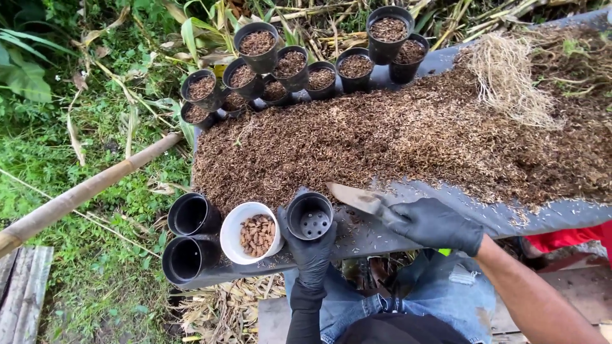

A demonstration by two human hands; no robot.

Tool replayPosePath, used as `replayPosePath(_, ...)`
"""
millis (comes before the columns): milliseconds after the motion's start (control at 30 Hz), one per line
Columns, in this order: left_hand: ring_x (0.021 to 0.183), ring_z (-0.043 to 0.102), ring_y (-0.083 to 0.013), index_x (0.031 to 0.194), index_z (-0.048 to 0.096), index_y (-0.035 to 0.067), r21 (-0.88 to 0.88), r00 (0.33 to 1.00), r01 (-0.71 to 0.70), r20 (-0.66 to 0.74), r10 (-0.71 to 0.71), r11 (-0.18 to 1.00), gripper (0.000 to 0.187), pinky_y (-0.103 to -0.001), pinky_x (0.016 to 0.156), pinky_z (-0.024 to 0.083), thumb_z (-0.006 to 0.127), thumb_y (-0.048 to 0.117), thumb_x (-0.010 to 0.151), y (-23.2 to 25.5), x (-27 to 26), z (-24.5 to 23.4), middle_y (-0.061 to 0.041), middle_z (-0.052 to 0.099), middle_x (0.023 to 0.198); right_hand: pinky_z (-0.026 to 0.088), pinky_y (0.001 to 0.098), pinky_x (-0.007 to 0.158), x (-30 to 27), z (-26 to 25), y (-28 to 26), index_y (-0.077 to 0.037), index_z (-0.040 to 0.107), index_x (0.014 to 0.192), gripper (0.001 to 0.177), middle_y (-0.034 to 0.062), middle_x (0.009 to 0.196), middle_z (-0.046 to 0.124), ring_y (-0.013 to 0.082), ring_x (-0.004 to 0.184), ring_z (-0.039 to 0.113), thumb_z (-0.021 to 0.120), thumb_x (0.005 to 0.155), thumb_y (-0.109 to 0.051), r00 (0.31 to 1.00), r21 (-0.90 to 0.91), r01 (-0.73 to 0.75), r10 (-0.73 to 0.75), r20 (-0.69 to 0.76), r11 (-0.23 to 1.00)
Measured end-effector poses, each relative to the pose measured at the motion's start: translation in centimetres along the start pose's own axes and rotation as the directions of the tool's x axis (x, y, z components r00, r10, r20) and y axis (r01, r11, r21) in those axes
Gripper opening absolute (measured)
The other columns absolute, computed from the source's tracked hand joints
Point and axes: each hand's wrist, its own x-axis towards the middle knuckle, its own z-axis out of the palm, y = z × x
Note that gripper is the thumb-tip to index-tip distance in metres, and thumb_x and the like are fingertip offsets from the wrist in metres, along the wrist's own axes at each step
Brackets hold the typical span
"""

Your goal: The person fills black plastic plant pots with soil using a small green-handled trowel. They scoop soil from a large pile on a table, transfer it into the pots, and occasionally pat the soil down with their gloved hands. The filled pots are then placed in a row on the table.

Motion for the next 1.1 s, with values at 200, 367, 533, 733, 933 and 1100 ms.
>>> replayPosePath(200, 0.131, 0.057, -0.0398, 0.164, 0.013, 0.021, -0.151, 0.992, 0.126, 0.013, -0.126, 0.980, 0.149, -0.053, 0.107, 0.052, 0.090, -0.022, 0.044, -1.8, -0.1, -0.6, -0.021, 0.051, 0.149, 0.057, 0.0484, 0.088, 3.3, 2.3, 3.3, -0.020, 0.075, 0.104, 0.030, 0.0159, 0.083, 0.080, 0.0390, 0.090, 0.076, 0.065, 0.091, -0.045, 0.999, 0.111, 0.047, -0.044, -0.025, 0.993)
replayPosePath(367, 0.130, 0.058, -0.0395, 0.164, 0.015, 0.014, -0.079, 0.998, 0.061, -0.020, -0.063, 0.995, 0.145, -0.052, 0.106, 0.052, 0.093, -0.016, 0.046, -1.5, -0.2, -0.4, -0.024, 0.055, 0.143, 0.056, 0.0517, 0.093, 1.5, 0.8, -0.4, -0.023, 0.076, 0.113, 0.033, 0.0187, 0.093, 0.080, 0.0446, 0.099, 0.072, 0.064, 0.091, -0.045, 0.997, 0.046, 0.080, -0.079, -0.012, 0.996)
replayPosePath(533, 0.129, 0.059, -0.0386, 0.163, 0.016, 0.014, -0.036, 0.997, 0.063, -0.032, -0.064, 0.997, 0.143, -0.051, 0.105, 0.053, 0.094, -0.015, 0.047, -0.1, 0.2, -0.1, -0.024, 0.055, 0.143, 0.056, 0.0513, 0.094, 1.6, 0.8, 0.2, -0.022, 0.076, 0.112, 0.034, 0.0173, 0.093, 0.082, 0.0437, 0.101, 0.073, 0.064, 0.091, -0.045, 0.998, 0.083, 0.055, -0.053, -0.022, 0.995)
replayPosePath(733, 0.130, 0.058, -0.0423, 0.164, 0.014, 0.016, -0.144, 0.996, 0.081, -0.011, -0.083, 0.986, 0.145, -0.056, 0.106, 0.052, 0.093, -0.018, 0.046, -1.8, -0.1, -0.7, -0.025, 0.054, 0.144, 0.058, 0.0490, 0.093, 4.7, 3.4, 5.1, -0.024, 0.077, 0.115, 0.034, 0.0138, 0.092, 0.084, 0.0375, 0.098, 0.077, 0.067, 0.090, -0.044, 0.997, 0.163, 0.056, -0.048, -0.054, 0.985)
replayPosePath(933, 0.133, 0.055, -0.0396, 0.164, 0.014, 0.013, -0.039, 1.000, -0.016, 0.002, 0.016, 0.999, 0.137, -0.053, 0.109, 0.049, 0.094, -0.010, 0.055, 0.0, 0.2, -0.1, -0.025, 0.054, 0.144, 0.058, 0.0488, 0.094, 2.2, 1.8, 0.1, -0.026, 0.075, 0.124, 0.040, 0.0132, 0.091, 0.084, 0.0354, 0.096, 0.077, 0.069, 0.088, -0.043, 0.998, 0.143, 0.054, -0.050, -0.032, 0.988)
replayPosePath(1100, 0.134, 0.054, -0.0412, 0.163, 0.014, 0.011, -0.068, 0.999, -0.031, 0.031, 0.033, 0.997, 0.139, -0.054, 0.111, 0.048, 0.095, -0.010, 0.053, -1.0, 0.1, -0.7, -0.026, 0.052, 0.146, 0.057, 0.0504, 0.095, 2.6, 2.4, 1.2, -0.029, 0.076, 0.123, 0.041, 0.0150, 0.097, 0.083, 0.0406, 0.102, 0.075, 0.064, 0.090, -0.050, 0.999, 0.075, 0.042, -0.041, -0.014, 0.996)
